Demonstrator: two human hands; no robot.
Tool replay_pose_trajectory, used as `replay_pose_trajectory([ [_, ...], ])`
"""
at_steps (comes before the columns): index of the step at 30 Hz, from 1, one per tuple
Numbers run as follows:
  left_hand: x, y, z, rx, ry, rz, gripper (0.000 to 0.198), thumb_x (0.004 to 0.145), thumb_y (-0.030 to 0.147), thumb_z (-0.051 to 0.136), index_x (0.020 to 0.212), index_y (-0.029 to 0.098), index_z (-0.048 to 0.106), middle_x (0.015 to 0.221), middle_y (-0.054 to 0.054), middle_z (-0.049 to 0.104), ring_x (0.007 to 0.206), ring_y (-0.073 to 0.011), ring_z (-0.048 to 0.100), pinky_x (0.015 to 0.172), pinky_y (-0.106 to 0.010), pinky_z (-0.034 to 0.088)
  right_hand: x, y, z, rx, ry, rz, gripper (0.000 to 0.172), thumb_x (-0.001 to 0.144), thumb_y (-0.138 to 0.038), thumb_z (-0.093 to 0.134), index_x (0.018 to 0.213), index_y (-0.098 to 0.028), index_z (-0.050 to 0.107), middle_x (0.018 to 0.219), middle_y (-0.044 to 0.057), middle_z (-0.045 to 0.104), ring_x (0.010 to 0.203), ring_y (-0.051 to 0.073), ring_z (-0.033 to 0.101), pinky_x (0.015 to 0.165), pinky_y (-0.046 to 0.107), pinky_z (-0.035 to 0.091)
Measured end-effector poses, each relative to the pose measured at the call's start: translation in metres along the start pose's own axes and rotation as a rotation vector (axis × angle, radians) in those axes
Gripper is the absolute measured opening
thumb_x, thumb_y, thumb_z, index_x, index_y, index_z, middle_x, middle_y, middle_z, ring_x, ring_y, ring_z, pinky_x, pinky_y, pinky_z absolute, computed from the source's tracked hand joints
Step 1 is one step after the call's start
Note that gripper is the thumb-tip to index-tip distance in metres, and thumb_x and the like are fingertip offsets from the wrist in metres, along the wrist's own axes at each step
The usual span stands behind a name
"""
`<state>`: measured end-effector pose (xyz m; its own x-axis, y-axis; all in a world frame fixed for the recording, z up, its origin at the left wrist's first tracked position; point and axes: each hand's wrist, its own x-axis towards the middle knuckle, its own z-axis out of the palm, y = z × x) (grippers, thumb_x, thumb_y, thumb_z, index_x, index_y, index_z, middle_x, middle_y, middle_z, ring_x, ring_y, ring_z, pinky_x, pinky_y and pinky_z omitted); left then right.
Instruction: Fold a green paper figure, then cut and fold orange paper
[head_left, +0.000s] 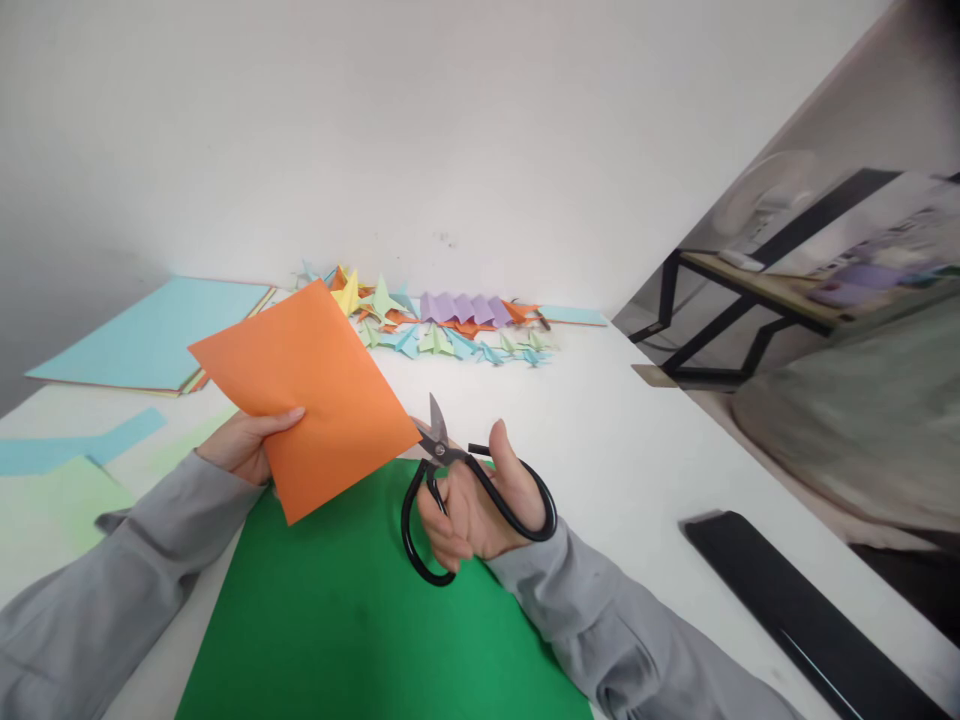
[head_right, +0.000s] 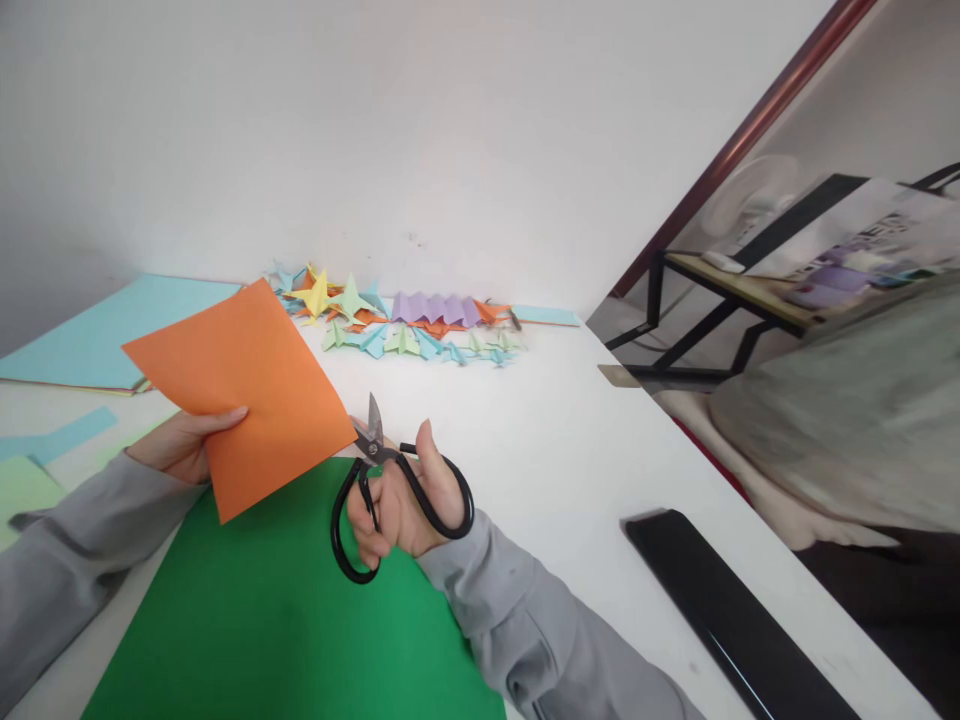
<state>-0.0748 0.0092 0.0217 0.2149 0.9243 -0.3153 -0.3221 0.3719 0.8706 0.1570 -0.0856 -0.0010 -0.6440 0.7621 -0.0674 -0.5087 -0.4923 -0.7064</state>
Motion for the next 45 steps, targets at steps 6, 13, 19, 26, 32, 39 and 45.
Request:
replay_pose_trajectory([
  [6, 0.000, 0.001, 0.000, 0.006, -0.012, -0.042, 0.039, 0.064, 0.001, 0.063, 0.101, 0.013, 0.063, 0.101, -0.012, 0.068, 0.086, -0.0269, 0.067, 0.070, -0.032, 0.059, -0.002, -0.003, -0.002, 0.033, -0.068, 0.078, 0.102, 0.065, -0.074, -0.017, 0.125, -0.016, 0.042, 0.059, 0.002, 0.056, 0.039, 0.014, 0.045, 0.046, 0.030, 0.036],
  [13, -0.005, 0.002, 0.003, 0.056, -0.016, -0.122, 0.039, 0.060, 0.003, 0.067, 0.097, 0.015, 0.064, 0.097, -0.012, 0.070, 0.084, -0.0288, 0.067, 0.065, -0.034, 0.059, -0.004, -0.001, -0.003, 0.040, -0.135, 0.164, 0.099, 0.066, -0.068, -0.025, 0.124, -0.016, 0.038, 0.057, 0.002, 0.058, 0.037, 0.013, 0.045, 0.047, 0.031, 0.036],
  [19, -0.005, 0.001, 0.002, 0.048, -0.023, -0.101, 0.042, 0.060, 0.004, 0.068, 0.100, 0.015, 0.063, 0.099, -0.012, 0.069, 0.086, -0.0290, 0.067, 0.068, -0.035, 0.059, -0.002, -0.001, -0.002, 0.021, -0.083, 0.159, 0.103, 0.065, -0.073, -0.019, 0.110, -0.013, 0.051, 0.053, 0.002, 0.054, 0.039, 0.013, 0.044, 0.048, 0.031, 0.038],
  [26, -0.004, 0.002, 0.003, 0.006, -0.017, -0.095, 0.033, 0.063, 0.005, 0.067, 0.095, 0.014, 0.064, 0.089, -0.008, 0.072, 0.087, -0.0295, 0.066, 0.068, -0.032, 0.059, -0.001, -0.001, 0.000, -0.004, -0.005, 0.035, 0.099, 0.067, -0.069, -0.022, 0.127, -0.018, 0.038, 0.054, -0.001, 0.053, 0.038, 0.012, 0.041, 0.048, 0.030, 0.038],
  [32, -0.001, 0.002, -0.003, 0.012, -0.019, -0.074, 0.036, 0.064, 0.006, 0.067, 0.098, 0.015, 0.064, 0.095, -0.007, 0.071, 0.095, -0.0312, 0.063, 0.074, -0.033, 0.058, 0.001, 0.000, -0.004, -0.011, -0.044, 0.104, 0.111, 0.058, -0.075, -0.021, 0.107, -0.011, 0.055, 0.043, -0.001, 0.049, 0.034, 0.012, 0.039, 0.044, 0.028, 0.035],
  [39, 0.002, 0.003, -0.006, 0.040, -0.052, -0.146, 0.033, 0.065, 0.006, 0.066, 0.097, 0.013, 0.063, 0.086, -0.008, 0.072, 0.088, -0.0320, 0.065, 0.065, -0.034, 0.058, -0.003, -0.004, -0.007, -0.017, -0.216, 0.147, 0.108, 0.056, -0.074, -0.026, 0.079, -0.014, 0.060, 0.047, 0.002, 0.052, 0.038, 0.013, 0.044, 0.046, 0.029, 0.039],
  [45, -0.004, 0.000, 0.001, 0.057, -0.095, -0.164, 0.039, 0.062, 0.006, 0.068, 0.100, 0.015, 0.063, 0.098, -0.012, 0.069, 0.086, -0.0308, 0.066, 0.066, -0.036, 0.059, -0.001, 0.000, -0.011, 0.045, -0.237, 0.150, 0.104, 0.060, -0.074, -0.023, 0.078, -0.012, 0.059, 0.056, 0.005, 0.055, 0.040, 0.013, 0.047, 0.049, 0.033, 0.042],
])
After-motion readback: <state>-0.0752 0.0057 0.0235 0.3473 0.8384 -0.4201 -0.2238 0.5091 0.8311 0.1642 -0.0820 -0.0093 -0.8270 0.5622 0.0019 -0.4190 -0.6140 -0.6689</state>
